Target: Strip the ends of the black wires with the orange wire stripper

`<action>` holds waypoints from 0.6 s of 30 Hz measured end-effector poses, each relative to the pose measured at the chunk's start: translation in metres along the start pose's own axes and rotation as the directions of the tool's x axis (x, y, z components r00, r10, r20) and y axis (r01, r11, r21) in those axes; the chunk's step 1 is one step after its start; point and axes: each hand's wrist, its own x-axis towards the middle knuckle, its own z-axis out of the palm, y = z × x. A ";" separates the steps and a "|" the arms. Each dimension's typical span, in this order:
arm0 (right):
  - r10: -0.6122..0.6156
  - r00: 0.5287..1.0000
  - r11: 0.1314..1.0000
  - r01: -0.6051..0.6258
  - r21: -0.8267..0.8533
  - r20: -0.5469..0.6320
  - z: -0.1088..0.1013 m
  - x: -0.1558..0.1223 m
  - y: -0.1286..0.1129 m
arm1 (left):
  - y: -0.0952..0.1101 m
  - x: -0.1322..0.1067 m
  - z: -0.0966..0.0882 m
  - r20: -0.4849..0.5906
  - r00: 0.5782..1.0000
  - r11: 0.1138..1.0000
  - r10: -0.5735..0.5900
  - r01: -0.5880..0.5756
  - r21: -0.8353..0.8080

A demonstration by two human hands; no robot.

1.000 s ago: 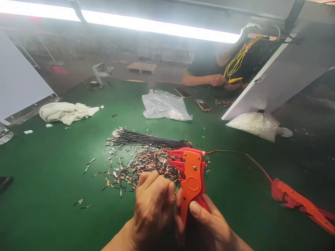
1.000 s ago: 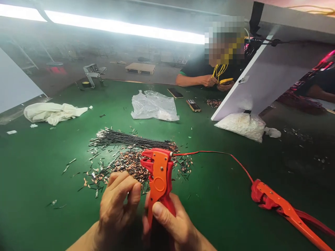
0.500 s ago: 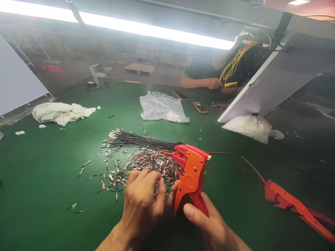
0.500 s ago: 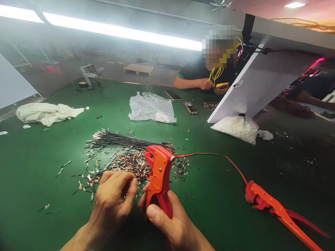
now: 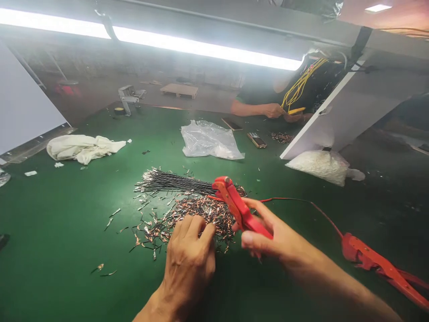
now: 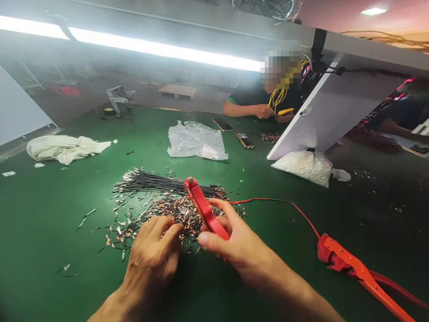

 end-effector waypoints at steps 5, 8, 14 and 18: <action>-0.296 0.955 0.955 0.295 -0.028 -0.017 -0.010 0.022 -0.020 | 0.000 -0.003 0.004 0.022 0.999 0.999 0.034 -0.034 0.036; -0.530 0.848 0.754 0.460 -0.469 -0.019 -0.012 0.041 -0.032 | 0.000 -0.004 0.005 0.037 0.999 0.998 0.040 -0.042 0.051; -0.444 0.890 0.245 0.236 -0.940 0.107 -0.010 0.094 -0.042 | 0.002 -0.003 0.004 0.023 1.000 1.000 0.015 -0.016 0.021; -0.354 0.931 0.131 0.137 -0.982 0.083 -0.004 0.126 -0.037 | 0.002 -0.002 0.003 -0.022 1.000 1.000 0.017 -0.016 0.002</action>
